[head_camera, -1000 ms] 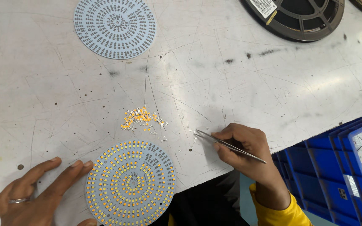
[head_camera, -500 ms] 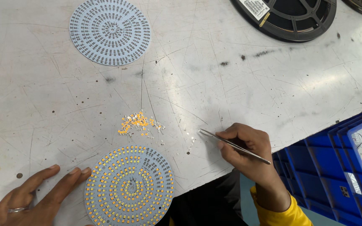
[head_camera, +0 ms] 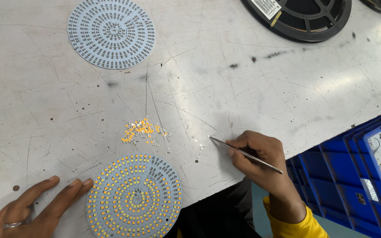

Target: The person uses tweezers to pick up small yellow and white LED components from a pile on the table and places them into empty slots on a circular LED board. The person rotates the board as needed to reach different sections while continuing to place components one by one.

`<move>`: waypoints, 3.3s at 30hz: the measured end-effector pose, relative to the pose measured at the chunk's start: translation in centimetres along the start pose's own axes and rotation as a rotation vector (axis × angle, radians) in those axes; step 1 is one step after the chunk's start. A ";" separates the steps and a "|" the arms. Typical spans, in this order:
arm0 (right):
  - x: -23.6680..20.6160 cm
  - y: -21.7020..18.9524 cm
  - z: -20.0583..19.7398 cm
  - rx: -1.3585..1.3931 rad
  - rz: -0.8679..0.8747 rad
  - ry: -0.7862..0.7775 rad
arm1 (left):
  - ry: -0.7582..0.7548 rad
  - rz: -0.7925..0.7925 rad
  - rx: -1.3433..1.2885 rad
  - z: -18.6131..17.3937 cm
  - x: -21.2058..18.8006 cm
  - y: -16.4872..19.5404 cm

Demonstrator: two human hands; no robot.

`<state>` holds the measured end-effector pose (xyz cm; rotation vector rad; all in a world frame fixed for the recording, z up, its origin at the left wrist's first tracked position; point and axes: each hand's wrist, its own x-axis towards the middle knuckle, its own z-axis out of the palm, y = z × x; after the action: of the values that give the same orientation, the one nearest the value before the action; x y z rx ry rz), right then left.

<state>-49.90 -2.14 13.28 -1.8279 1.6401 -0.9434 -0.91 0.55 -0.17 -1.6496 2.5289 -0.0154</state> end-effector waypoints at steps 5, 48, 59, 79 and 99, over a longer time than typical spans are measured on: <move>-0.1 -0.1 0.1 0.024 0.031 0.034 | 0.000 -0.009 -0.011 0.1 -0.2 -0.1; -0.1 -0.1 0.2 -0.040 0.077 0.066 | -0.558 -0.112 0.206 -6.6 3.2 2.6; -0.7 -1.8 1.3 0.248 -0.170 -0.325 | 0.383 -0.041 -0.708 -16.1 3.4 8.0; -1.3 -1.1 2.0 0.441 -0.083 -0.215 | 0.419 -0.046 -0.732 -16.3 3.6 8.3; 0.6 -4.2 3.7 0.211 -0.082 0.025 | 0.827 -0.294 -0.799 -14.2 3.0 8.6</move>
<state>-44.42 -2.37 14.21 -1.7563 1.4290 -1.1340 -11.45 0.44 13.03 -2.7838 3.0420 0.4229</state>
